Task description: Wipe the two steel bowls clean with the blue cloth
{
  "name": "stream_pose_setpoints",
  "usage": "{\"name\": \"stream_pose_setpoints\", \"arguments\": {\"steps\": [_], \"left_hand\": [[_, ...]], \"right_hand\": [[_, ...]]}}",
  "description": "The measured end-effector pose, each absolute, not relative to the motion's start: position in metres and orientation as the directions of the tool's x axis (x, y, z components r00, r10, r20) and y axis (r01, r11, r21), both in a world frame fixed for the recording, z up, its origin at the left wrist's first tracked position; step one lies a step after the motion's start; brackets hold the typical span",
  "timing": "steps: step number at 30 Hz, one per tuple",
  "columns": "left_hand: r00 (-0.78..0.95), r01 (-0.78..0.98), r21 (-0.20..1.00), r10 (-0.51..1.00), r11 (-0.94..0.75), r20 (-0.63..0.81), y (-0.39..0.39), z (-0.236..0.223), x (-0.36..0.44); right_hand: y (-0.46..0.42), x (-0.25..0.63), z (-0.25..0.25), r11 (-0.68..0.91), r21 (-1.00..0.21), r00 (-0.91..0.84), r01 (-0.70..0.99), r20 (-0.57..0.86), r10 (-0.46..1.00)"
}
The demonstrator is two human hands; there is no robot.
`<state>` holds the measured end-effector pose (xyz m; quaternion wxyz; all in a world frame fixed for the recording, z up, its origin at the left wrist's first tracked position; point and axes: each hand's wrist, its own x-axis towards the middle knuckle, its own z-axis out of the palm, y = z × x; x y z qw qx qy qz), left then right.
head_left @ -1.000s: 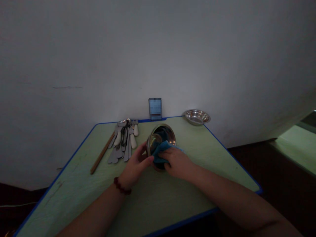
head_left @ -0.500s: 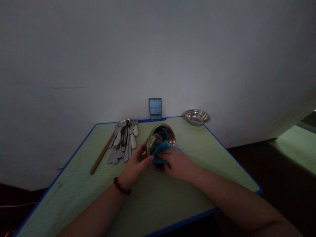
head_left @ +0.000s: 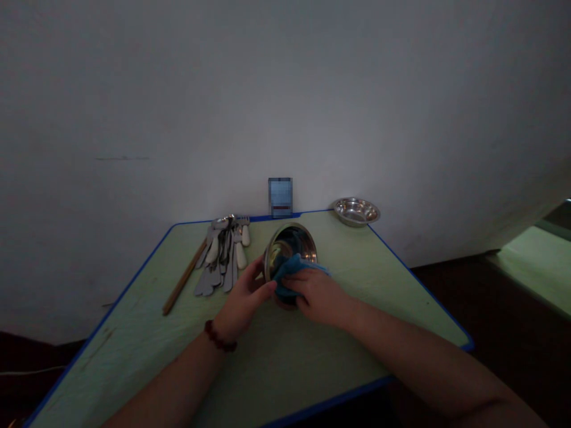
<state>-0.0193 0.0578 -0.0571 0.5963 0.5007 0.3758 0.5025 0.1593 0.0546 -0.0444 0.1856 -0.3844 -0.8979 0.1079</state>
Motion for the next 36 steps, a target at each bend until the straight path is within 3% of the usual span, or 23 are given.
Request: {"name": "stream_pose_setpoints", "arguments": {"steps": [36], "left_hand": [[0.243, -0.232, 0.973, 0.967, -0.014, 0.072, 0.0581, -0.0588, -0.0188]], "right_hand": [[0.0551, 0.1585, -0.0423, 0.707, -0.362, -0.654, 0.607, 0.277, 0.704]]}}
